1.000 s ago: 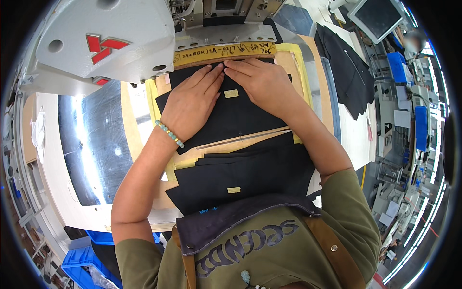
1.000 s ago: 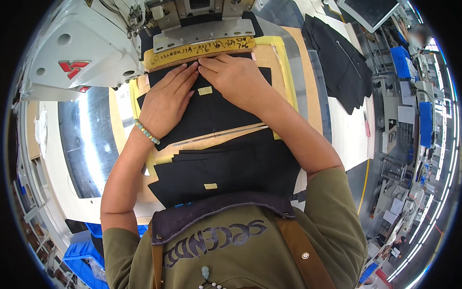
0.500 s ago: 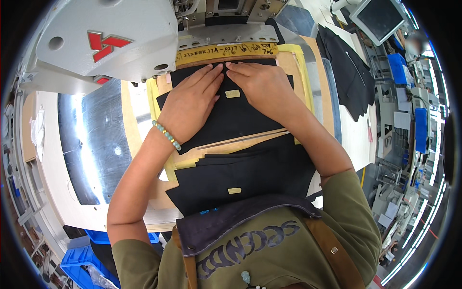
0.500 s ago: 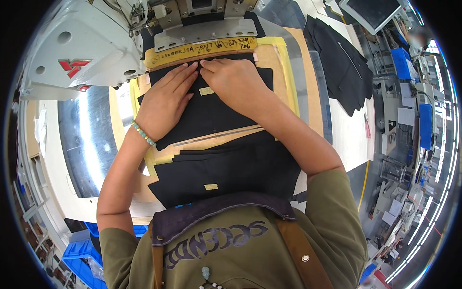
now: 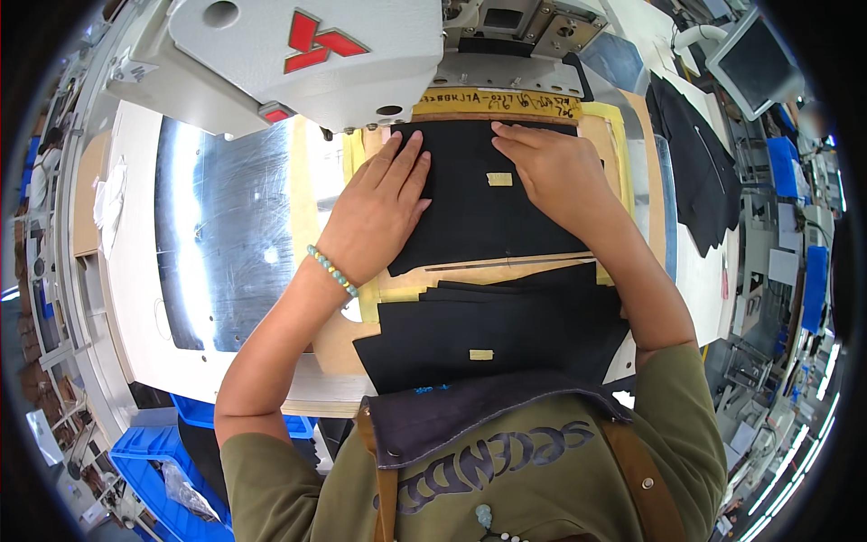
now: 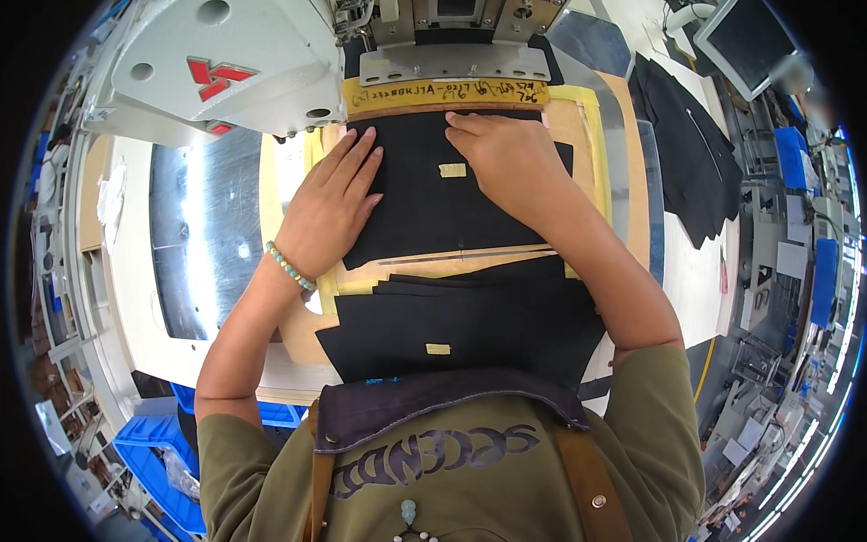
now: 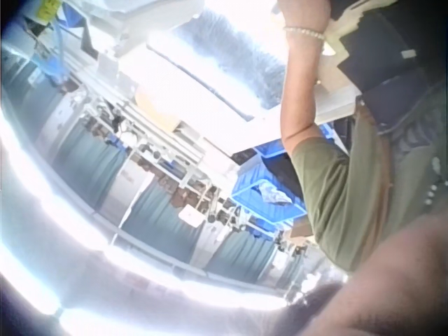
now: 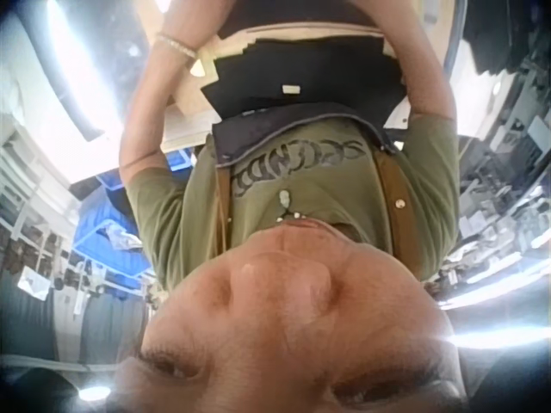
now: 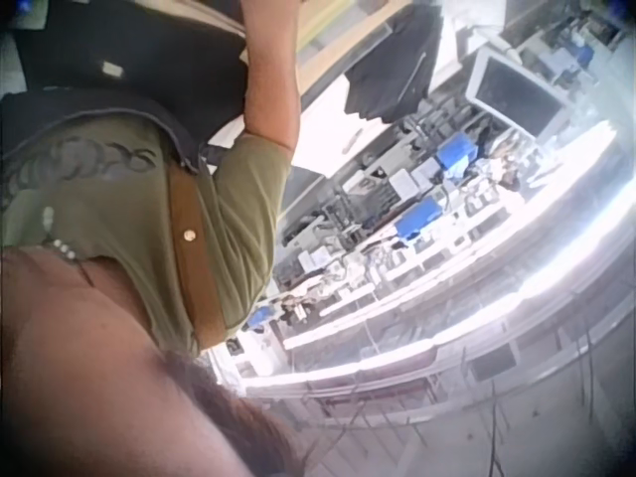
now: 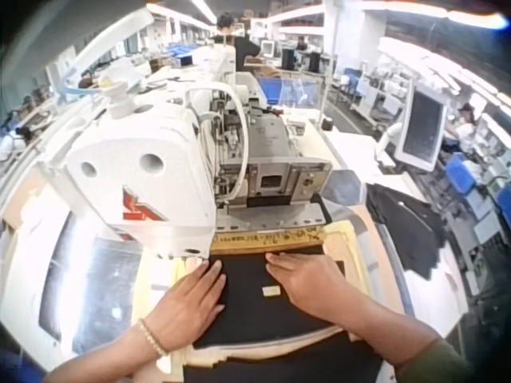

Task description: The person places fabric panels onto a template and sews them together using an industrial sewing machine.

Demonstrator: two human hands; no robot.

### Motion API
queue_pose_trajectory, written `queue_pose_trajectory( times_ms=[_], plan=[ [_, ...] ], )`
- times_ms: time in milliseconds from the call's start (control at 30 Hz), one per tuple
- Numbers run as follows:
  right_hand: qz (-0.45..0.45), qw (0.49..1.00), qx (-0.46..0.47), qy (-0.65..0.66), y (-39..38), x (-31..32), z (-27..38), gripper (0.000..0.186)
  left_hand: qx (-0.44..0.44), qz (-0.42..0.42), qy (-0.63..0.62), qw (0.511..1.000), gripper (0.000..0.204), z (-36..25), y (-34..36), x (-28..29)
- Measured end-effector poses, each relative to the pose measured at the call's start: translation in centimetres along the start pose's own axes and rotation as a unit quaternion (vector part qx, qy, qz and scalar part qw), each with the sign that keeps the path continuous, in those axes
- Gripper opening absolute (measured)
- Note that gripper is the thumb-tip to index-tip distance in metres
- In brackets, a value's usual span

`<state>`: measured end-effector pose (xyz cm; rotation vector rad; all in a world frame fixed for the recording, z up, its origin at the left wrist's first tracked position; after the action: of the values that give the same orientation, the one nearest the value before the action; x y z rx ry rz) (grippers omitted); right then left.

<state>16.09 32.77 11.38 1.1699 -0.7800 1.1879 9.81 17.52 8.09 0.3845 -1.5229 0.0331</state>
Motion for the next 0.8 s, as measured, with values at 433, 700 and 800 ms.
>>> queue_pose_trajectory(
  times_ms=[433,700,800],
  plan=[
    [-0.002,1.000,0.002,0.013,-0.09,0.09,0.14,0.035,-0.005,0.033,0.002,0.999,0.058,0.12,0.51,0.44],
    [-0.003,1.000,0.003,0.011,-0.34,0.05,-0.02,0.036,-0.013,0.044,0.000,0.999,0.059,0.20,0.82,0.55],
    [-0.001,1.000,0.003,0.017,-0.20,0.08,0.07,0.035,-0.005,0.047,0.012,0.999,0.059,0.19,0.92,0.77]
  ],
)
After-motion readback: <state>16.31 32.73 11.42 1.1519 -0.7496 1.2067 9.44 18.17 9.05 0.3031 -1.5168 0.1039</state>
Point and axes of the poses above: each hand's wrist, its own y-axis towards the middle knuckle, its own x-axis out of the back of the hand, z = x × y, the point moved 10 cm from there along y, towards the middle knuckle, and after that the axes turned 8 degrees about y, right-handed, at the moved point
